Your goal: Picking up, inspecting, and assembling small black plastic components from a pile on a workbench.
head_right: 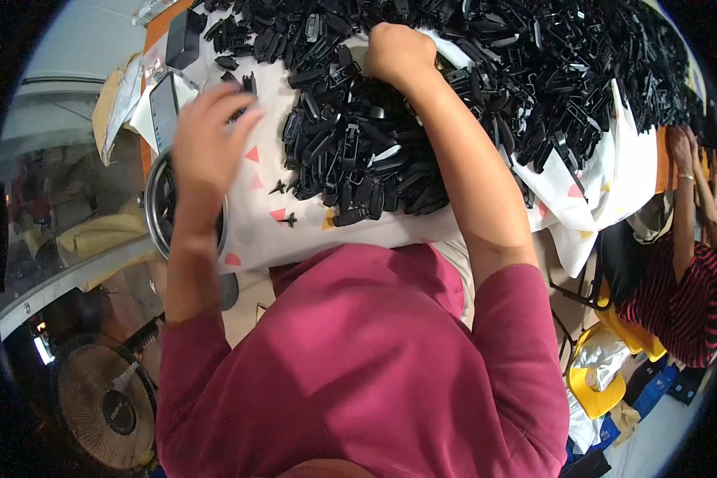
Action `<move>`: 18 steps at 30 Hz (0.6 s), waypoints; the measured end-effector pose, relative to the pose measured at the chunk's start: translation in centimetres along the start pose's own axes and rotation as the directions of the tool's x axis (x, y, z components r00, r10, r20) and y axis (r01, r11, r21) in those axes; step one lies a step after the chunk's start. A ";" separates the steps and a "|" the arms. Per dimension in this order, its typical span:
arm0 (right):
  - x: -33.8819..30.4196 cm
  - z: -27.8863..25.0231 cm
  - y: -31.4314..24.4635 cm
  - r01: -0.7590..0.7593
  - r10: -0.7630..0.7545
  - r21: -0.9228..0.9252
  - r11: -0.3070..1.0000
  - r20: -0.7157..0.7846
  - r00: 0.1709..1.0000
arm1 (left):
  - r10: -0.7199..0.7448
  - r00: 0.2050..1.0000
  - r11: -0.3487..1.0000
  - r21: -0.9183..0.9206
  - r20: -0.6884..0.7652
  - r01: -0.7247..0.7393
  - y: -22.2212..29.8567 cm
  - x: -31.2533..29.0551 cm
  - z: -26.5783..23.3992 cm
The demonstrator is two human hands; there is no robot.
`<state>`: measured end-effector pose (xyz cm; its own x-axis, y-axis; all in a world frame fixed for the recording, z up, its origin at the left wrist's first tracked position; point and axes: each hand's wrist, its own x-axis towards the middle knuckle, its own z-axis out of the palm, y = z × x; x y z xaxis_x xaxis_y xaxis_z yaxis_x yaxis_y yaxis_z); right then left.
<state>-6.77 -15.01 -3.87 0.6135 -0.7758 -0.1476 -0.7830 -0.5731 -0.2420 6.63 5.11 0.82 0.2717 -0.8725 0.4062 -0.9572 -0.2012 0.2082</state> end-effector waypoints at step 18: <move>-11.8 -1.7 0.7 0.462 0.039 0.868 0.182 -0.476 0.879 | -0.003 0.947 0.221 -0.924 0.321 0.314 6.1 3.6 1.9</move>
<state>-14.78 -6.73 -0.66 0.4596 -0.8296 0.3170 0.2306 -0.2332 -0.9447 1.56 -0.06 1.86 0.2286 -0.9685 0.0986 -0.0338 0.0933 0.9951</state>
